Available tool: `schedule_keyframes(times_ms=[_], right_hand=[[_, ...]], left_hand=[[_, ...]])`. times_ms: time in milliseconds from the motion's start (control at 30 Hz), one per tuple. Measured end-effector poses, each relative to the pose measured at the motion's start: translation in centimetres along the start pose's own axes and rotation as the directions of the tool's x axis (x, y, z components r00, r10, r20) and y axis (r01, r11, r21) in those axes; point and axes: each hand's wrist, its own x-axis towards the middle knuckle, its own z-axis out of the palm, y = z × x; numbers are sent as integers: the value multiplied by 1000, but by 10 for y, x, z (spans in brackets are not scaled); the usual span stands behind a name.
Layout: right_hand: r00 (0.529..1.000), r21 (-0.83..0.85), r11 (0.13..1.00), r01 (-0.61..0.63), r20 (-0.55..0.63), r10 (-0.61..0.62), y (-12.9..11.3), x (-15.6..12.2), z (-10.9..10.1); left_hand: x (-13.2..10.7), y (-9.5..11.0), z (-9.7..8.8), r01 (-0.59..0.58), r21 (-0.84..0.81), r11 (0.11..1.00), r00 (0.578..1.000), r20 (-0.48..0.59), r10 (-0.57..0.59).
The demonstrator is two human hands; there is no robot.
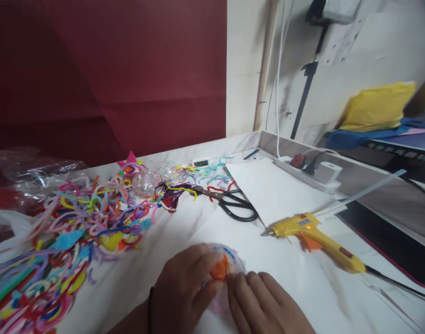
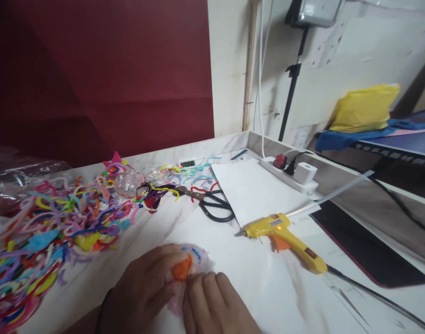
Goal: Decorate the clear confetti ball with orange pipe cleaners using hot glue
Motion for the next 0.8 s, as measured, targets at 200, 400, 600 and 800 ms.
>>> schedule_keyframes(times_ms=[200,400,600,800], right_hand=[[1000,50,999,12,21,-13,0,-3,-1],[1000,145,989,-9,26,5,6,-2,-4],[1000,235,972,-12,23,7,25,2,-12],[994,312,950,26,96,-58,36,-8,-14]], left_hand=[[-2,-28,3,221,-442,869,955,280,-100],[-2,-31,2,402,-499,768,892,404,-204],[0,-6,7,497,-386,777,855,375,-360],[-4,14,10,526,-301,795,838,339,-427]])
